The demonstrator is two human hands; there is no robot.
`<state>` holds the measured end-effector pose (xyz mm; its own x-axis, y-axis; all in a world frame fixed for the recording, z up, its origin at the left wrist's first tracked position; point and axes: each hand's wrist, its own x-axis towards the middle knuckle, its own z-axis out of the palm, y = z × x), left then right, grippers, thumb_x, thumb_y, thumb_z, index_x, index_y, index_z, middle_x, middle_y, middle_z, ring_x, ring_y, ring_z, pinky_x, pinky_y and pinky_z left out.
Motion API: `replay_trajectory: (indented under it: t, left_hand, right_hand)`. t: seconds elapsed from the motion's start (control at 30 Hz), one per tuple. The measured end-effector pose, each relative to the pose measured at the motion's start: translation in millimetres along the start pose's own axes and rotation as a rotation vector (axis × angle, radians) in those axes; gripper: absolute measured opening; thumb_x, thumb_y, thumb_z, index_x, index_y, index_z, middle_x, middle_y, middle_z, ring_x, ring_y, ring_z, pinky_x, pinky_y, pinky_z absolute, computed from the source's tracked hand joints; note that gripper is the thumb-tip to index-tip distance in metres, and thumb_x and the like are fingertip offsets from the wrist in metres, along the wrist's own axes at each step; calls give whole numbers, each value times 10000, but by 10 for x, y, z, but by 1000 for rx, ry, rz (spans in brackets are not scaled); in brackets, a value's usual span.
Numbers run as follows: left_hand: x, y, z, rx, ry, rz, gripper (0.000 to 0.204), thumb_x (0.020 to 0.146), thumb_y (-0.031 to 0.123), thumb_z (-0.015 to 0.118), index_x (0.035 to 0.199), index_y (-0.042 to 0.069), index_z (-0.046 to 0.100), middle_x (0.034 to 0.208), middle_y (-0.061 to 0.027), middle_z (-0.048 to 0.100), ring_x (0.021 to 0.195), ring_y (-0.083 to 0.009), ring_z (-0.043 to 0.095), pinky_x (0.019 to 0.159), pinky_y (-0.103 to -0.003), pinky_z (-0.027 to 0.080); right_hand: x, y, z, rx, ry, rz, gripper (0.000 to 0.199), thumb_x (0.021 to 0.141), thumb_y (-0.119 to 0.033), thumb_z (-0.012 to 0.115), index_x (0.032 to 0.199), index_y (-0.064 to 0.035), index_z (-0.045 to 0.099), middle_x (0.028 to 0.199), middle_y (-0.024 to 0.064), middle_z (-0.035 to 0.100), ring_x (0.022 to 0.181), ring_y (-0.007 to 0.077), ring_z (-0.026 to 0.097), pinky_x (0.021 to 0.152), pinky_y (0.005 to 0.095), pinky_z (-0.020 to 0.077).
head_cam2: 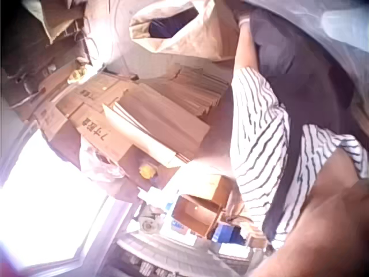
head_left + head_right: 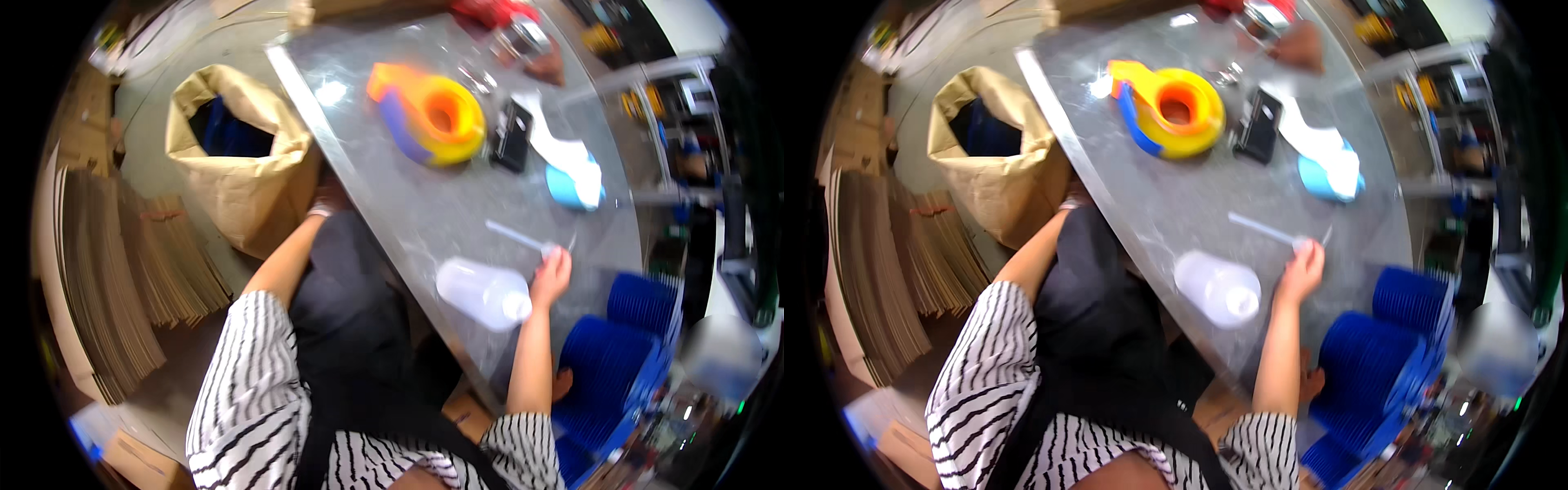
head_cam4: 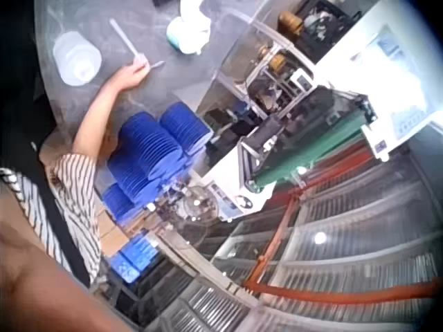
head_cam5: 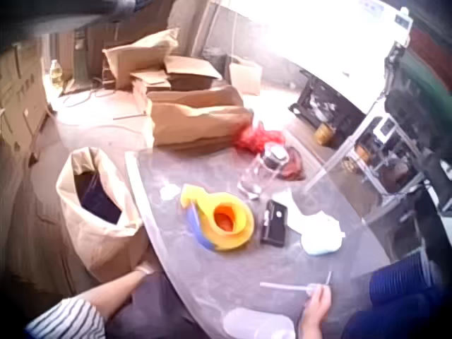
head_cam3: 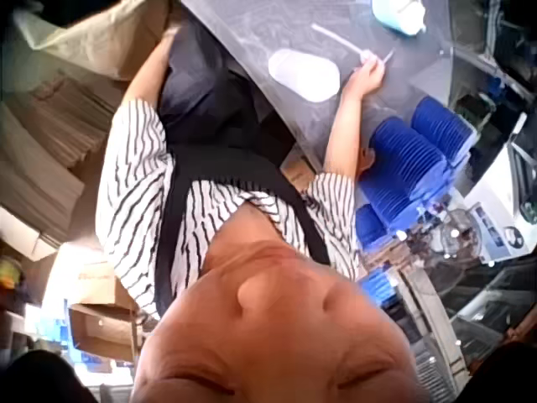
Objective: The person puts on a pair of gloves and uses a squeeze bottle to transfer liquid into a smaller plastic bottle via a tube. They then wipe the nozzle of the squeeze bottle with a cloth and place the filled bottle on the table.
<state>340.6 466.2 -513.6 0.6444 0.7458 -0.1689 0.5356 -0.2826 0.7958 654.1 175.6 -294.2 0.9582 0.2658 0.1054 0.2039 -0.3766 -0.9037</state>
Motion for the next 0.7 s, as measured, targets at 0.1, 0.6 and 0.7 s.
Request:
replay_trajectory:
  t: [0.1, 0.6, 0.7]
  left_hand:
    - [-432, -100, -185, 47, 88, 43, 412, 910, 203, 642, 1295, 75, 572, 1144, -154, 663, 1041, -302, 628, 942, -349, 477]
    - [-2104, 1483, -1173, -480, 571, 167, 295, 951, 53, 582, 1242, 7, 606, 1170, -63, 664, 1070, -151, 610, 975, -277, 463]
    - [-2282, 1989, -816, -507, 617, 283, 333, 911, 9, 607, 1243, 18, 598, 1222, -95, 643, 1125, -202, 606, 1000, -318, 458]
  right_hand:
    - [30, -28, 54, 213, -30, 18, 198, 978, -196, 560, 1107, -56, 614, 852, 12, 615, 567, 55, 480, 487, 203, 374]
    - [-672, -1365, -1126, 352, 16, -771, 223, 919, 10, 590, 1141, 5, 585, 1094, 125, 621, 928, 199, 652, 750, 312, 596]
    - [-786, -1614, -1278, -7, 75, -1034, 255, 863, 30, 644, 1113, -12, 618, 1068, 126, 634, 921, 213, 652, 740, 298, 587]
